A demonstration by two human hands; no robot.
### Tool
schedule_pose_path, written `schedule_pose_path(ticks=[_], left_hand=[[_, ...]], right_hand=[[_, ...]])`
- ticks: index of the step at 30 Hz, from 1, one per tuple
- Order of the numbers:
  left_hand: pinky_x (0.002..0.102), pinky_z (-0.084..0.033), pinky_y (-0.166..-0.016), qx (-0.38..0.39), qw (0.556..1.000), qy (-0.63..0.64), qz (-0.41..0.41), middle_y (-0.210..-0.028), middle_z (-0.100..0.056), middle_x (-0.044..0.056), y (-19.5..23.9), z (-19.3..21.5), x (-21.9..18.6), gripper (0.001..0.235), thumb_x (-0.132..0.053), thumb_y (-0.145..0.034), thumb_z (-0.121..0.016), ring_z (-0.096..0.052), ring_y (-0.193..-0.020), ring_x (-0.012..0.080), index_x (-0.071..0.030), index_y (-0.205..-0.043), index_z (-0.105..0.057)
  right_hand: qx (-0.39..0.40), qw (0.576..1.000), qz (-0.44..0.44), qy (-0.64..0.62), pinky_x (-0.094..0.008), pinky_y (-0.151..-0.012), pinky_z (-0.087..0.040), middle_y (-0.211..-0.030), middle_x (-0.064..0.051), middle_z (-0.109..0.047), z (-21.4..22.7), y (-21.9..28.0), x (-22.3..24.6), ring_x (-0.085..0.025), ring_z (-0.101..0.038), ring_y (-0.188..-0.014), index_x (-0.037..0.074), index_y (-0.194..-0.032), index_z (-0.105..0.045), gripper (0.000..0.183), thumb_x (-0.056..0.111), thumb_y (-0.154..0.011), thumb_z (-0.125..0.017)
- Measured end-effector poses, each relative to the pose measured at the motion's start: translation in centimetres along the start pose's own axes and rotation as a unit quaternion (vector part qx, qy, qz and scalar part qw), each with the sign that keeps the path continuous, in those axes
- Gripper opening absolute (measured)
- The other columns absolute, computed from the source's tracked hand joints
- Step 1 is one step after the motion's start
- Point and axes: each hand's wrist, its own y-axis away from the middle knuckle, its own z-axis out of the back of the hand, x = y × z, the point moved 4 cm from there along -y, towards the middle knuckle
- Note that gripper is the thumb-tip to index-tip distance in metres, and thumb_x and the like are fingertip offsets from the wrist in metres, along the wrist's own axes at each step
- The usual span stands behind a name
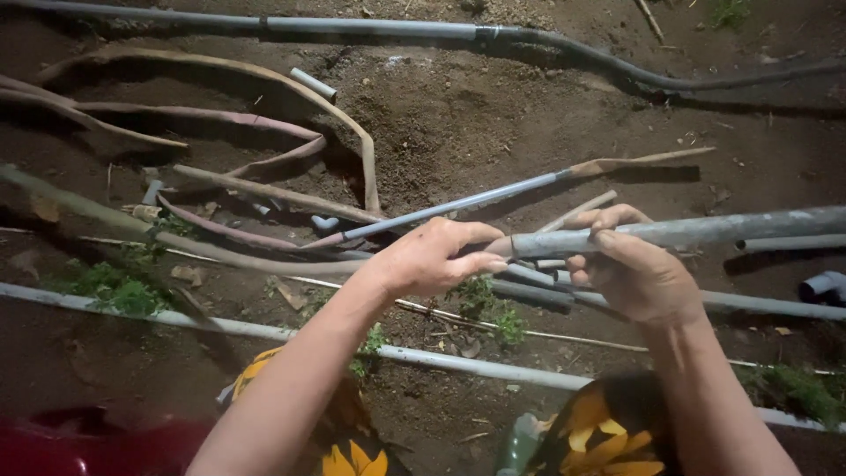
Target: The person assembles a network of gray PVC pipes and fittings on the ground. They connect straight pipes with elbow joints and T-joints, picking up pieces from a pile and joining them together by hand.
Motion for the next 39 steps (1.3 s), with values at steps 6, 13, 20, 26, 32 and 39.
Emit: schedule_pose_path(ticks=[6,13,20,26,32,39], left_hand=[[0.035,-0.047,-0.082,-0.05,0.997,-0.008,-0.062,-0.116,-0.066,0.009,-0.5,0.0,0.9,0.046,-0.04,-0.086,-0.049,-0.063,-0.101,0.0229,-0.012,-0.122,-0.056],[0.031,-0.044,-0.068,-0.1,0.991,-0.011,-0.083,-0.098,-0.071,0.003,-0.2,0.3,0.6,0.043,-0.044,-0.09,-0.039,-0.066,-0.082,0.018,-0.016,-0.115,-0.061],[0.035,-0.048,-0.067,-0.109,0.989,-0.011,-0.101,-0.098,-0.07,0.006,-0.4,0.3,0.9,0.042,-0.04,-0.092,-0.035,-0.066,-0.082,0.0207,-0.012,-0.108,-0.062],[0.031,-0.042,-0.059,-0.071,0.997,0.022,-0.028,-0.084,-0.069,0.003,-0.6,0.8,1.0,0.038,-0.043,-0.089,-0.039,-0.061,-0.071,0.0173,-0.018,-0.104,-0.063],[0.03,-0.041,-0.064,-0.012,0.998,0.061,0.028,-0.087,-0.065,0.003,-1.0,0.0,1.6,0.042,-0.044,-0.088,-0.041,-0.057,-0.076,0.0165,-0.015,-0.109,-0.063],[0.031,-0.04,-0.062,0.008,0.999,0.034,0.025,-0.08,-0.063,0.003,-0.6,-0.7,0.6,0.04,-0.047,-0.087,-0.04,-0.056,-0.07,0.0161,-0.018,-0.106,-0.061]], right_hand=[[-0.047,0.999,-0.005,-0.006,-0.031,-0.06,-0.052,-0.114,-0.014,-0.06,-0.1,0.1,0.2,-0.027,-0.06,-0.072,0.011,-0.091,-0.066,0.011,0.005,-0.087,-0.059],[-0.012,1.0,0.025,-0.006,-0.031,-0.059,-0.049,-0.112,-0.018,-0.057,-0.2,-0.3,0.3,-0.028,-0.058,-0.072,0.008,-0.096,-0.063,0.011,0.004,-0.087,-0.058],[-0.019,1.0,-0.005,0.021,-0.031,-0.066,-0.052,-0.106,-0.025,-0.061,0.5,-0.7,0.2,-0.028,-0.06,-0.073,0.002,-0.107,-0.059,0.022,0.008,-0.086,-0.059],[0.037,0.999,-0.014,-0.02,-0.038,-0.071,-0.055,-0.112,-0.028,-0.057,0.1,-1.0,0.4,-0.031,-0.062,-0.079,0.004,-0.109,-0.058,0.02,0.004,-0.089,-0.056],[0.007,0.996,0.014,0.084,-0.04,-0.075,-0.06,-0.114,-0.028,-0.059,-0.7,-0.5,0.9,-0.034,-0.068,-0.081,0.0,-0.104,-0.06,0.021,-0.001,-0.083,-0.061],[0.063,0.997,0.0,0.042,-0.042,-0.07,-0.057,-0.107,-0.029,-0.061,0.3,0.1,0.3,-0.032,-0.065,-0.079,0.006,-0.108,-0.061,0.022,0.002,-0.086,-0.061]])
